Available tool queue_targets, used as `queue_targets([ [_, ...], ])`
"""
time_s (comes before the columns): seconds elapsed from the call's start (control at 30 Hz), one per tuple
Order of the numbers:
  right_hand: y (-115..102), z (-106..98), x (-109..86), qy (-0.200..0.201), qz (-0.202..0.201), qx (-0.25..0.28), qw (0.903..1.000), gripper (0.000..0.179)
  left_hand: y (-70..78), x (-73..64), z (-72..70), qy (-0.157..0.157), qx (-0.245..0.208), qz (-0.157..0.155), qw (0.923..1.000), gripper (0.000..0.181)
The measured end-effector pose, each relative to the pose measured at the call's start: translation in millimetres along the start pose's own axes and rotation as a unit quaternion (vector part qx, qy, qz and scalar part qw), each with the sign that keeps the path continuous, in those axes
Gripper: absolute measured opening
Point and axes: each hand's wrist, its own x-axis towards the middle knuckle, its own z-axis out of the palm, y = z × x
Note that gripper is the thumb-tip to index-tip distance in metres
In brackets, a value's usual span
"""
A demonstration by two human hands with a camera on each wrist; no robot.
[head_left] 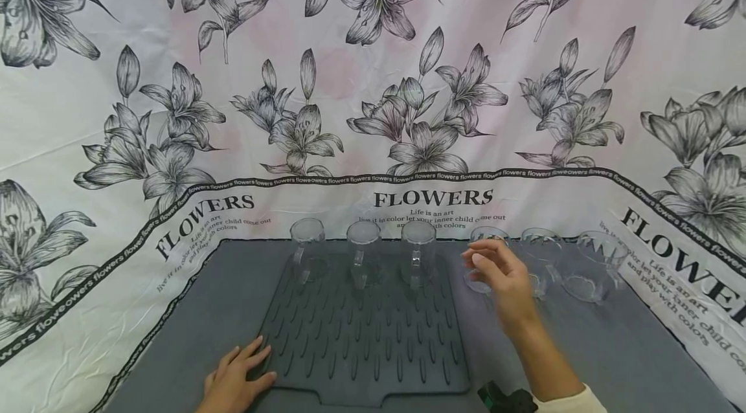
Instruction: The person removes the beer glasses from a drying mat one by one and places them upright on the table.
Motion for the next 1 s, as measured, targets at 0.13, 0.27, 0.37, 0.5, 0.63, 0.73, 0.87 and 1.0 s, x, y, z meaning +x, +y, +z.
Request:
queue_targets([
  [0.13, 16, 8, 3.0, -0.006, 0.048, -0.012, 0.9988, 0.021, 0.5, -0.7, -0.5, -0.005, 0.000, -0.003, 1.0000, 0.079],
  [0.27, 33, 16, 7.2, -0.014, 0.090, -0.017, 0.9957, 0.023, 0.4, -0.5, -1.0, -0.002, 0.001, -0.002, 1.0000, 0.079],
  [0.37, 45, 21, 10.0, -0.018, 0.113, -0.016, 0.9934, 0.026, -0.2, 0.0, -0.8, 0.001, 0.002, 0.001, 1.0000, 0.079],
  [0.5, 61, 26, 13.1, -0.017, 0.142, -0.013, 0.9896, 0.028, -1.6, 0.5, -0.7, 0.000, -0.001, 0.003, 1.0000, 0.080],
  [0.63, 76, 30, 15.6, -0.012, 0.164, -0.001, 0.9863, 0.031, -2.1, 0.2, -1.3, 0.003, -0.001, 0.009, 1.0000, 0.079],
  [0.73, 85, 33, 15.5, -0.013, 0.175, 0.008, 0.9845, 0.034, -2.0, -0.7, -1.0, 0.006, -0.001, 0.013, 0.9999, 0.078],
  [0.87, 94, 37, 14.0, -0.018, 0.190, 0.008, 0.9815, 0.035, -3.3, -1.6, -0.1, 0.010, -0.004, 0.017, 0.9998, 0.077],
  [1.0, 103, 42, 13.8, -0.020, 0.208, 0.009, 0.9779, 0.035, -4.7, -1.7, 0.8, 0.011, -0.004, 0.018, 0.9998, 0.075],
])
